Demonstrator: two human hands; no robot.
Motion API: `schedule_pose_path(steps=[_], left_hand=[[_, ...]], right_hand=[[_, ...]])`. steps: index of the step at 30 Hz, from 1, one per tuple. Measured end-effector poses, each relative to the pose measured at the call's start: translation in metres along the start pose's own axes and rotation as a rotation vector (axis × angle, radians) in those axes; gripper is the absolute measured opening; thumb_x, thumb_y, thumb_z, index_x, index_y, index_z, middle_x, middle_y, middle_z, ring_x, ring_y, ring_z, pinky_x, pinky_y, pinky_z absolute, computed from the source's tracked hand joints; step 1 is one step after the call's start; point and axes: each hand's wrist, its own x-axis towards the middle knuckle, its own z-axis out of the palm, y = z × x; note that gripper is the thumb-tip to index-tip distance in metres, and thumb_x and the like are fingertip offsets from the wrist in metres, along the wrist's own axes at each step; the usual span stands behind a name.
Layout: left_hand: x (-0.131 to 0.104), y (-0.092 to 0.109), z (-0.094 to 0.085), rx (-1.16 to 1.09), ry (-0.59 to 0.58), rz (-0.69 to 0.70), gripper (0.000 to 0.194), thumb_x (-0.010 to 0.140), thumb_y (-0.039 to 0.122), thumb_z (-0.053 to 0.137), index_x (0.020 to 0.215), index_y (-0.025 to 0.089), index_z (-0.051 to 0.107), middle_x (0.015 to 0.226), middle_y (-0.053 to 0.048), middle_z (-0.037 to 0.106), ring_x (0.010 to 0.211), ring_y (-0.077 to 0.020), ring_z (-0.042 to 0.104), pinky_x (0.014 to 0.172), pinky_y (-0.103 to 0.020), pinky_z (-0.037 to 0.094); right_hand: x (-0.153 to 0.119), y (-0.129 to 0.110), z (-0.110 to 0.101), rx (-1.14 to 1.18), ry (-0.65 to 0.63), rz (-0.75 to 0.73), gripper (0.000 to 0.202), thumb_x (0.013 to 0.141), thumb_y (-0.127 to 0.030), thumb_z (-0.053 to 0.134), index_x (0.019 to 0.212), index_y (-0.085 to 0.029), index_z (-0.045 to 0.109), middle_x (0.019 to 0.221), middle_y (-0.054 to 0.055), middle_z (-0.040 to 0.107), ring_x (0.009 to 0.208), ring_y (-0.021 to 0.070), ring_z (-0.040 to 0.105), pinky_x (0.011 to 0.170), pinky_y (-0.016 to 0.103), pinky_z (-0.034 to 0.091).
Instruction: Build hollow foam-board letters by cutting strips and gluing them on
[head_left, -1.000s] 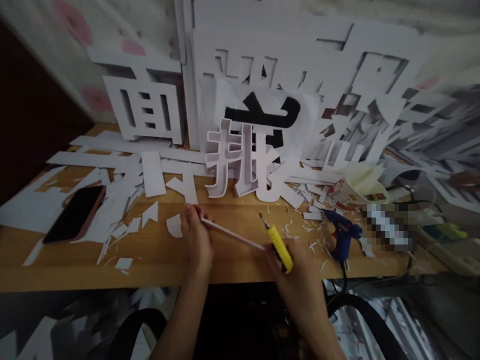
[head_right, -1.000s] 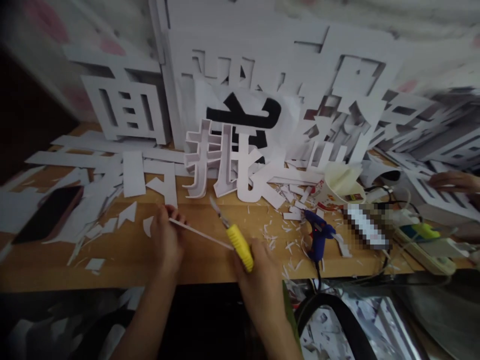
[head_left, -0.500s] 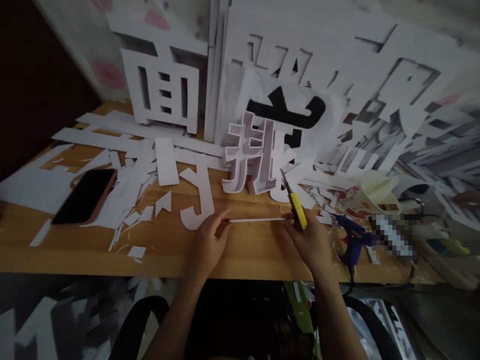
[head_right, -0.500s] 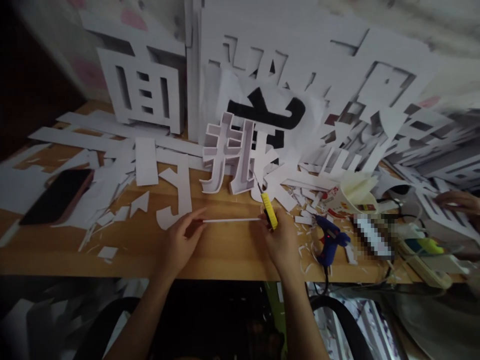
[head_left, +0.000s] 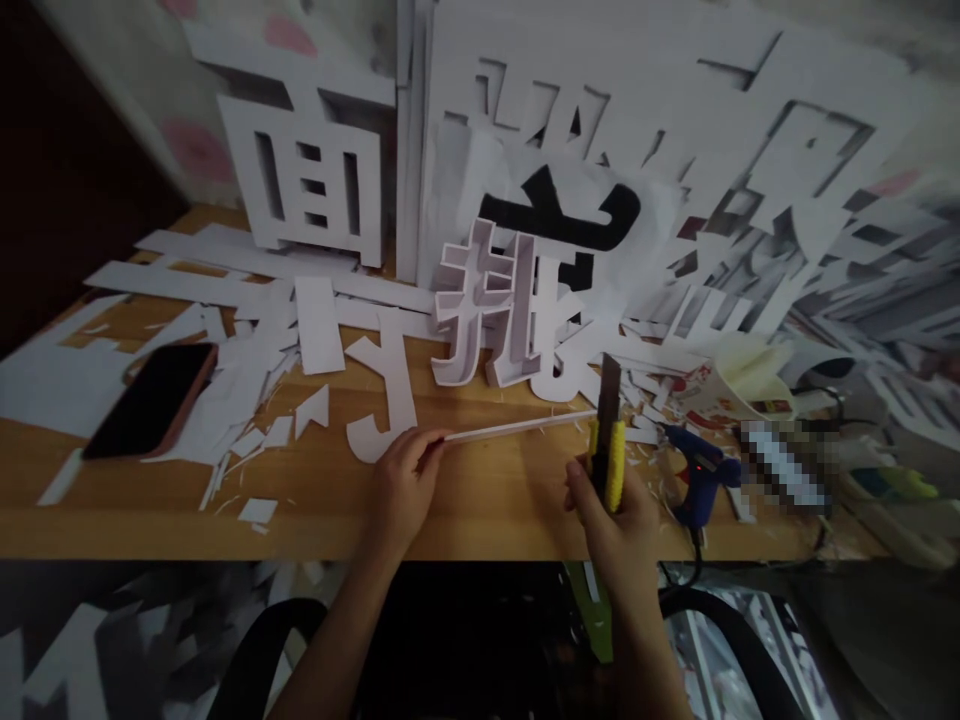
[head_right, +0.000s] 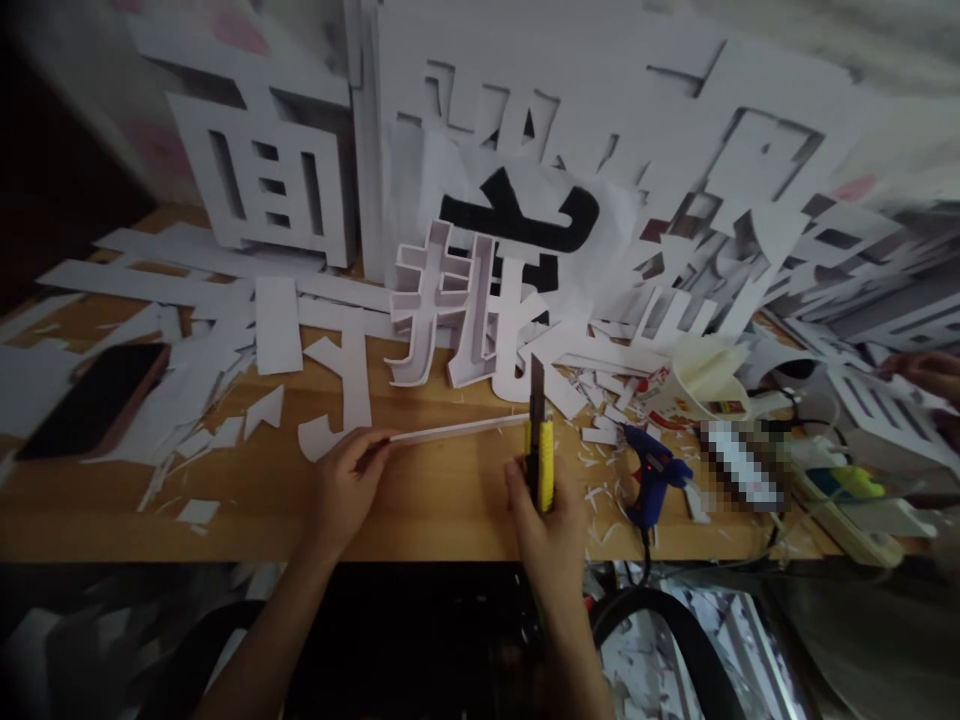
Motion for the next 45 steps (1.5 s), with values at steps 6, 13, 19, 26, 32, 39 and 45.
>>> schedule_pose_path(steps=[6,13,19,26,32,39,45], left_hand=[[-0.002,-0.003,0.000,0.002,0.060,-0.094,0.010,0.089,0.027,0.062,0.093,0.024,0.071,0.090,-0.003,0.074,0.082,-0.0167,0.069,0.072,-0.027,0.055],[-0.001,-0.001,0.001,0.054,0.045,-0.096,0.014,0.088,0.031,0.062,0.093,0.023,0.073,0.090,-0.004,0.075,0.082,-0.0174,0.069,0.073,-0.029,0.056],[-0.001,0.000,0.002,0.069,0.081,-0.144,0.018,0.086,0.034,0.065,0.097,0.022,0.074,0.095,-0.005,0.076,0.083,-0.0173,0.070,0.074,-0.028,0.056],[-0.001,0.002,0.001,0.086,0.093,-0.161,0.017,0.086,0.033,0.064,0.095,0.022,0.074,0.094,-0.005,0.077,0.085,-0.0173,0.070,0.075,-0.028,0.056],[-0.001,0.001,0.001,0.074,0.080,-0.170,0.017,0.085,0.034,0.065,0.094,0.021,0.074,0.092,-0.004,0.076,0.081,-0.0165,0.070,0.072,-0.027,0.056],[-0.002,0.002,0.001,0.077,0.075,-0.155,0.016,0.086,0.034,0.065,0.094,0.023,0.074,0.092,-0.004,0.075,0.083,-0.0161,0.069,0.074,-0.026,0.055],[-0.001,0.004,0.002,0.085,0.066,-0.131,0.015,0.088,0.033,0.064,0.093,0.023,0.073,0.092,-0.003,0.075,0.084,-0.0161,0.069,0.074,-0.026,0.054]], right_hand=[[-0.004,0.007,-0.011,0.022,0.034,0.004,0.035,0.088,-0.045,0.064,0.111,-0.019,0.062,0.071,-0.001,0.060,0.056,0.0146,0.055,0.050,0.026,0.045],[-0.037,0.008,0.012,0.085,-0.286,-0.177,0.053,0.099,-0.032,0.048,0.151,-0.028,0.037,0.132,0.010,0.062,0.124,0.0251,0.058,0.098,0.041,0.053],[-0.051,0.022,0.033,0.148,-0.415,-0.257,0.052,0.101,-0.024,0.045,0.152,-0.026,0.036,0.152,0.008,0.047,0.142,0.0208,0.042,0.117,0.043,0.035],[-0.052,0.025,0.035,0.092,-0.401,-0.273,0.054,0.098,-0.020,0.045,0.152,-0.026,0.038,0.143,0.010,0.056,0.132,0.0244,0.053,0.110,0.045,0.044],[-0.057,0.014,0.039,0.058,-0.508,-0.274,0.060,0.096,-0.016,0.042,0.155,-0.027,0.033,0.142,0.011,0.057,0.129,0.0271,0.055,0.106,0.048,0.047],[-0.060,0.014,0.040,0.010,-0.484,-0.241,0.058,0.097,-0.017,0.041,0.154,-0.024,0.035,0.141,0.013,0.057,0.126,0.0288,0.057,0.104,0.049,0.048],[-0.056,0.015,0.038,0.010,-0.493,-0.248,0.059,0.097,-0.016,0.042,0.154,-0.026,0.034,0.139,0.012,0.059,0.129,0.0277,0.055,0.105,0.048,0.048]])
